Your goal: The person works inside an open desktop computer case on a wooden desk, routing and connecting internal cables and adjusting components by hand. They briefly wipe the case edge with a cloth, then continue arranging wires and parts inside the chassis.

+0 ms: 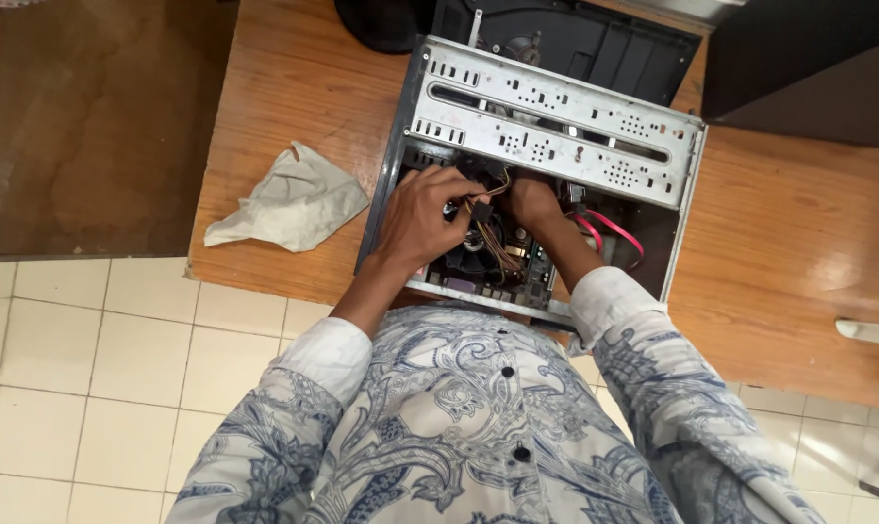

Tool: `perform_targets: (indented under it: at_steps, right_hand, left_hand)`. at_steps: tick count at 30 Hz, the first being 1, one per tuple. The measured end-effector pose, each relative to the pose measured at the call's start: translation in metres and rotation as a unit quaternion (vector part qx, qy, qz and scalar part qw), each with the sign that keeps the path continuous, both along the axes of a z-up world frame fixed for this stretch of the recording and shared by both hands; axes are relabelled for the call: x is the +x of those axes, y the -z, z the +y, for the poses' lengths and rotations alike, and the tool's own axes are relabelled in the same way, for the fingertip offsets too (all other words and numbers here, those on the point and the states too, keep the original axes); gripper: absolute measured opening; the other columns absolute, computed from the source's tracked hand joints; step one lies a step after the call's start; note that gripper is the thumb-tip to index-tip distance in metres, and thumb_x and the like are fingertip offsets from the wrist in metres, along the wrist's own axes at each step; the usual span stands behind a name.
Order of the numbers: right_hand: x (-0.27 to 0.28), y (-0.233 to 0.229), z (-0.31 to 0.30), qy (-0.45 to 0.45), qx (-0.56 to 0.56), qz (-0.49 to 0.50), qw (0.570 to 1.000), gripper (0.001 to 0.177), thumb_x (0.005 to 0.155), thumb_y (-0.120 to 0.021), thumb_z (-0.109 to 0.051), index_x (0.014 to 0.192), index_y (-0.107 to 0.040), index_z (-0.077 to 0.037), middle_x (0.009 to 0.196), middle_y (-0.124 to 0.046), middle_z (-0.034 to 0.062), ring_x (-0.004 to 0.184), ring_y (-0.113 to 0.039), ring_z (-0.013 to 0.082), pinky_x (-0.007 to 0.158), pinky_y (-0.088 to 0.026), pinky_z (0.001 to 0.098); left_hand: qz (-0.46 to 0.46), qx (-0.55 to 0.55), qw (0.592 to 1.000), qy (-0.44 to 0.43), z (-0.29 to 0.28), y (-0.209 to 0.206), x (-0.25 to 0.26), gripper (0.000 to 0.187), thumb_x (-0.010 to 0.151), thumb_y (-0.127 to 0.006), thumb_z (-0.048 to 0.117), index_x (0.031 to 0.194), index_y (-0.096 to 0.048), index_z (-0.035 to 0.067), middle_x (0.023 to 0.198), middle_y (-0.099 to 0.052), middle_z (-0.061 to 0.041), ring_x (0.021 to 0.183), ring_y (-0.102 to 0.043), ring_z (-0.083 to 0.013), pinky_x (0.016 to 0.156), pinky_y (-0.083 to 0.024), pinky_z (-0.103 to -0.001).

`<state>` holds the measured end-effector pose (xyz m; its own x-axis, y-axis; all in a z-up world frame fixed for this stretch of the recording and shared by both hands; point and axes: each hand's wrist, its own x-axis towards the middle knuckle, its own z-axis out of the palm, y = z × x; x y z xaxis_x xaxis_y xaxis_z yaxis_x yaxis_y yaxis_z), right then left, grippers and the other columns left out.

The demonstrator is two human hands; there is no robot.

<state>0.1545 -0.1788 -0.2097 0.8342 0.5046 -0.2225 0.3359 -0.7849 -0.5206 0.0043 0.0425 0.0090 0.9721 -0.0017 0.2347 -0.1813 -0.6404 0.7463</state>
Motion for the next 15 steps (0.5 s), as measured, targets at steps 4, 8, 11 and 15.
perform_targets:
  at_steps: [4, 8, 11, 15]
  right_hand:
    - [0.015, 0.059, -0.008, -0.022, -0.024, -0.039, 0.999, 0.040, 0.089, -0.066, -0.026, 0.120, -0.064, 0.000, 0.113, -0.066, 0.0328, 0.103, -0.064, 0.0492, 0.086, -0.052, 0.0544]
    - [0.024, 0.066, -0.014, -0.017, -0.101, 0.030, 0.994, 0.041, 0.091, -0.067, -0.034, 0.116, -0.070, -0.001, 0.115, -0.067, 0.0318, 0.107, -0.066, 0.0459, 0.091, -0.053, 0.0522]
    - [0.021, 0.056, -0.007, -0.037, -0.151, 0.083, 0.984, 0.046, 0.091, -0.067, -0.039, 0.115, -0.073, 0.000, 0.115, -0.070, 0.0308, 0.108, -0.068, 0.0439, 0.094, -0.053, 0.0500]
    - [0.012, 0.059, 0.003, 0.029, -0.042, -0.012, 0.999, 0.060, 0.083, -0.071, -0.041, 0.123, -0.064, 0.003, 0.114, -0.064, 0.0341, 0.102, -0.064, 0.0477, 0.085, -0.052, 0.0516]
  left_hand:
    - [0.003, 0.003, 1.000, 0.003, 0.002, -0.003, 0.000, 0.018, 0.083, -0.071, 0.008, 0.097, -0.080, 0.016, 0.092, -0.073, 0.001, 0.090, -0.065, -0.0225, 0.079, -0.044, -0.037]
    - [-0.015, -0.001, 1.000, 0.002, -0.001, -0.003, 0.002, 0.016, 0.084, -0.072, 0.009, 0.097, -0.079, 0.015, 0.093, -0.073, 0.000, 0.092, -0.065, -0.0235, 0.078, -0.044, -0.038]
    - [-0.016, 0.003, 1.000, 0.003, 0.001, -0.004, -0.003, 0.018, 0.082, -0.071, 0.008, 0.097, -0.079, 0.015, 0.095, -0.074, 0.000, 0.093, -0.065, -0.0238, 0.078, -0.044, -0.038]
    - [-0.008, 0.014, 1.000, 0.004, 0.001, -0.005, 0.001, 0.019, 0.082, -0.071, 0.008, 0.097, -0.079, 0.015, 0.094, -0.073, 0.000, 0.092, -0.065, -0.0235, 0.077, -0.044, -0.038]
